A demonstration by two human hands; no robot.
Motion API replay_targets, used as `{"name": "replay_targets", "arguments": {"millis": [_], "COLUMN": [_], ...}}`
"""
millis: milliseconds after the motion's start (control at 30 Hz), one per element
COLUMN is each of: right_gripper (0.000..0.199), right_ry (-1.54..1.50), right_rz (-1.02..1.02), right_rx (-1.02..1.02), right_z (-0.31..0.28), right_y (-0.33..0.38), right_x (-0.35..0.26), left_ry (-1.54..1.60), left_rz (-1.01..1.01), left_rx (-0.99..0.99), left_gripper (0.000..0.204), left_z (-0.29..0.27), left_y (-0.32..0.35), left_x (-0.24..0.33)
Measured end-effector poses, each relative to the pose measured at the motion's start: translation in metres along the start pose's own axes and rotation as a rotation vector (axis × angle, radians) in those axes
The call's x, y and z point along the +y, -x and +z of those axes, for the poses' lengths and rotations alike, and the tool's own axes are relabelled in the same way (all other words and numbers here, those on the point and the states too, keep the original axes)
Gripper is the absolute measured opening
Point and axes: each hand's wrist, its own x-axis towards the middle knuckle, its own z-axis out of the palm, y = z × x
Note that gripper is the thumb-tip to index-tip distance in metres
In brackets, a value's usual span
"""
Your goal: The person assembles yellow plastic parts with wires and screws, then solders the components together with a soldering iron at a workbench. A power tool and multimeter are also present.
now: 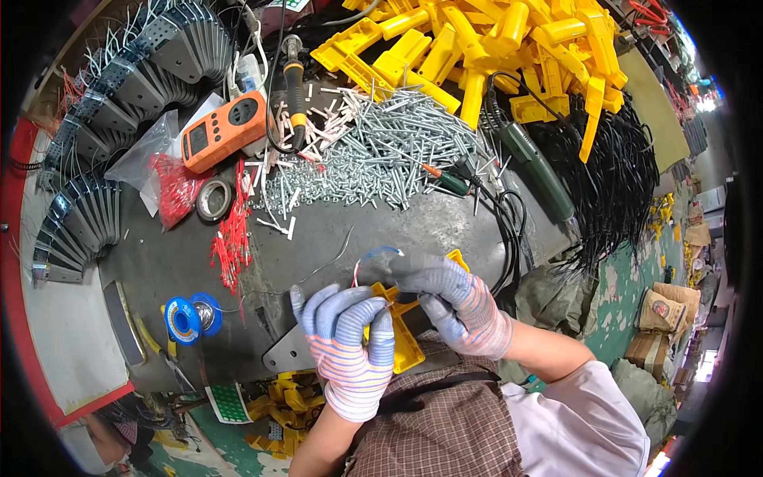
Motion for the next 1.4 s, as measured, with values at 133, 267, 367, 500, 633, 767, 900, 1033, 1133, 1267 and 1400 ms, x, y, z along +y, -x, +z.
{"name": "replay_targets", "arguments": {"millis": [133,267,367,500,633,767,900,1033,1133,1267,1400], "right_gripper": [0.025,0.019,0.018,0.017,0.017,0.018,0.017,0.016,0.015,0.019,0.027], "right_ry": [0.17,0.1,-0.036,-0.214,-0.192,-0.17,-0.046,0.01,0.045,0.165,0.459], "right_rz": [0.088,0.288,0.373,0.497,0.462,0.447,0.35,0.301,0.25,0.083,-0.165], "right_rx": [-0.031,0.011,-0.089,-0.134,-0.14,-0.132,-0.111,-0.139,-0.146,-0.101,-0.105], "right_z": [0.009,0.003,0.001,-0.001,0.001,0.002,0.0,-0.003,-0.004,-0.001,-0.002], "right_y": [-0.002,-0.014,-0.014,-0.014,-0.012,-0.012,-0.015,-0.016,-0.015,-0.013,-0.006], "right_x": [-0.003,-0.024,-0.025,-0.026,-0.022,-0.021,-0.023,-0.022,-0.019,-0.013,-0.007], "left_ry": [0.099,0.195,0.197,0.205,0.209,0.196,0.162,0.066,-0.081,-0.163,0.158], "left_rz": [-0.011,-0.089,-0.074,-0.073,-0.083,-0.071,-0.043,-0.028,0.079,0.185,-0.04], "left_rx": [-0.02,-0.02,0.002,-0.002,-0.011,-0.001,-0.028,-0.04,-0.037,-0.065,-0.15], "left_gripper": [0.01,0.009,0.009,0.01,0.01,0.012,0.014,0.017,0.018,0.018,0.015], "left_z": [0.002,0.001,0.002,0.003,0.002,0.002,0.001,-0.001,-0.005,-0.011,-0.01], "left_y": [-0.001,-0.001,-0.002,-0.002,-0.002,-0.004,-0.003,-0.004,-0.005,-0.012,-0.013], "left_x": [-0.004,-0.003,-0.002,-0.004,-0.002,-0.001,-0.004,0.0,0.0,-0.001,-0.005]}}
